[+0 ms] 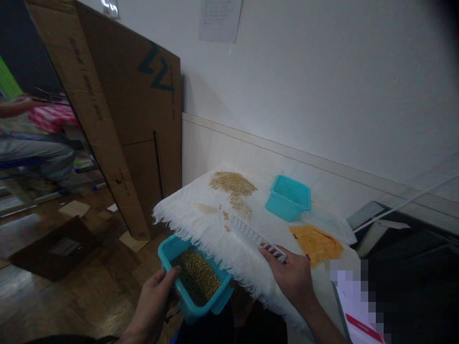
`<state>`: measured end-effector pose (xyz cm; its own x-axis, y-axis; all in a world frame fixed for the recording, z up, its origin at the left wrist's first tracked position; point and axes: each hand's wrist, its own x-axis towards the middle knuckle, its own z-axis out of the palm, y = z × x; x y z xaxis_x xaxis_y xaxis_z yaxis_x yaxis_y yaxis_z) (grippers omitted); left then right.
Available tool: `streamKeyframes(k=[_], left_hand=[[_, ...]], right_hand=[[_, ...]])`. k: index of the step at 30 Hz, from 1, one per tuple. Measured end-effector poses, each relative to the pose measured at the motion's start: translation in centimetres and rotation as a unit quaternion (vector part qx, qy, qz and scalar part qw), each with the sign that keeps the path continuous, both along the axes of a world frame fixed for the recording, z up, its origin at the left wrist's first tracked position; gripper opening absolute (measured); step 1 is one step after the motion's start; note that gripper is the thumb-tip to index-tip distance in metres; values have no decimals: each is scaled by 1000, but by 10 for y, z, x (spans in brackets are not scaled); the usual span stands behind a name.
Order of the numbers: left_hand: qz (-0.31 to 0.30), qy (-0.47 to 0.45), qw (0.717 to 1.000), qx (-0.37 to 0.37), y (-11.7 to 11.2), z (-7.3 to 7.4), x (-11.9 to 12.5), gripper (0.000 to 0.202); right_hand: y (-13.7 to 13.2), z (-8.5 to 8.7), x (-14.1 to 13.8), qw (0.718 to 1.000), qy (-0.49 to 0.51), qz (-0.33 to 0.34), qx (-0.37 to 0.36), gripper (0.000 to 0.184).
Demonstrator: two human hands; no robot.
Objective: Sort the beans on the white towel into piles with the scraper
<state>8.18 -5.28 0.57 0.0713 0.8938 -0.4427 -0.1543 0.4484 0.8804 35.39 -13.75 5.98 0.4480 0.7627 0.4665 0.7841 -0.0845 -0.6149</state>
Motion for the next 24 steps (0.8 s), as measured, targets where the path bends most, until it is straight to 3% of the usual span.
streamKeyframes(k=[9,18,24], left_hand=[[0,-16,1000,17,1,-5,0,33],[2,-14,1000,9,2,0,-2,33],[-11,-5,1000,6,2,2,-2,34]], right_hand=[[7,-2,-7,999,-18,35,9,27],[-4,-6,-40,983,-104,134,77,21],[0,-5,-45,984,-92,125,93,22]])
